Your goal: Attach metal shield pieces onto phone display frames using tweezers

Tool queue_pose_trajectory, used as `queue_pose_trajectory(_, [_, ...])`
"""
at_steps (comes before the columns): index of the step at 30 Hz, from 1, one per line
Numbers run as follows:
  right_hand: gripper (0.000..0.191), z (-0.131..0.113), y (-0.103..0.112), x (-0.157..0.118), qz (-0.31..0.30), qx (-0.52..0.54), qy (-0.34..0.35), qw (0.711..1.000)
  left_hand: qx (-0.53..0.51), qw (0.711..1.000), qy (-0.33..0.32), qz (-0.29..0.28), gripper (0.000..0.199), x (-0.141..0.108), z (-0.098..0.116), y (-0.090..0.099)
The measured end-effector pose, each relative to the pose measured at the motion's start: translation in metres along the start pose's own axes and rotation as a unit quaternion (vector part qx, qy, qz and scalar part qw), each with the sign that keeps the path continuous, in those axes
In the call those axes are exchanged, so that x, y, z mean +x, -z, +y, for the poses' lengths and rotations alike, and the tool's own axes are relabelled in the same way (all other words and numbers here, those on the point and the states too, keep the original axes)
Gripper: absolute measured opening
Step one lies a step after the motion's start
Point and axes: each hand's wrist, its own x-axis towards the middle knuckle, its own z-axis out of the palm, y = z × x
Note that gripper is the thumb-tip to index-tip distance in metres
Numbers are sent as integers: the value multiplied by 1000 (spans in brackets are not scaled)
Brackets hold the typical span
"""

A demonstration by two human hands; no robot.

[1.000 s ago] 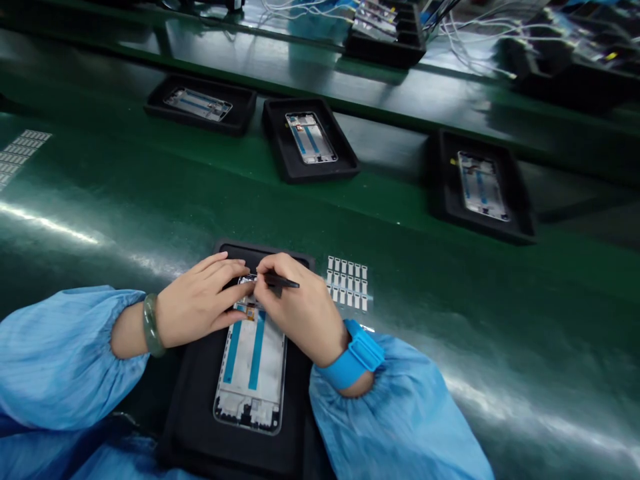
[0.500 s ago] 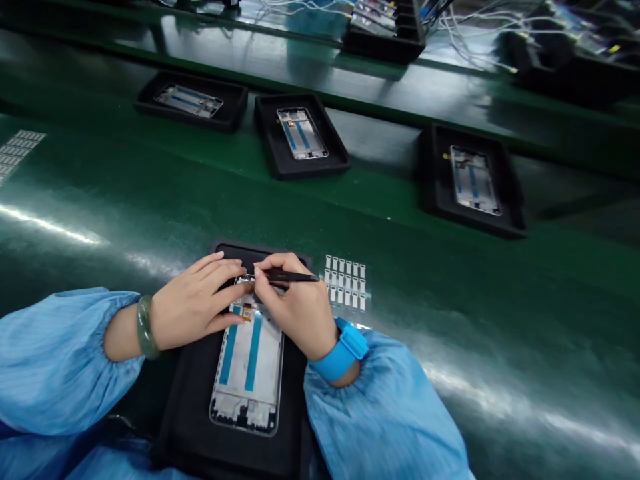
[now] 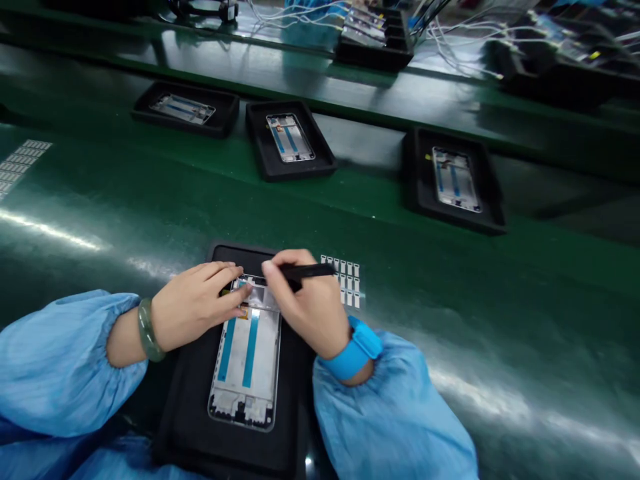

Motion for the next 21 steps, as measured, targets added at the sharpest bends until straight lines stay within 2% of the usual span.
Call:
queue_pose_trajectory(2, [12, 10, 18, 1, 0, -18, -3, 1000, -13, 1000, 9, -15, 28, 1, 0, 4])
queue_pose_trajectory(3, [17, 16, 27, 1, -21, -38, 8, 999, -36, 999, 23, -22, 30, 4, -1, 7])
queue_pose_trajectory(6, [33, 37, 47, -4, -161, -92, 90, 979, -127, 986, 107, 8, 46, 24, -18, 12])
queue_pose_trajectory(8, [39, 48, 51, -9, -217, -110, 121, 962, -128, 978, 156, 53, 44, 50, -39, 10])
queue_pose_trajectory(10, [40, 56, 49, -13, -229, -124, 134, 956, -61, 981, 172, 64, 39, 82, -65, 2])
queue_pose_trajectory(12, [39, 61, 45, -16, -225, -143, 145, 953, -3, 978, 203, 50, 42, 114, -90, -10])
queue_pose_trajectory(15, [39, 63, 40, -18, -220, -179, 160, 945, 35, 969, 241, 31, 35, 149, -117, -26])
queue_pose_trajectory(18, [38, 64, 38, -17, -222, -195, 173, 940, 44, 968, 245, 34, 20, 164, -127, -32])
queue_pose_trajectory(21, [35, 63, 38, -15, -214, -189, 175, 942, 40, 970, 235, 42, 19, 161, -131, -26])
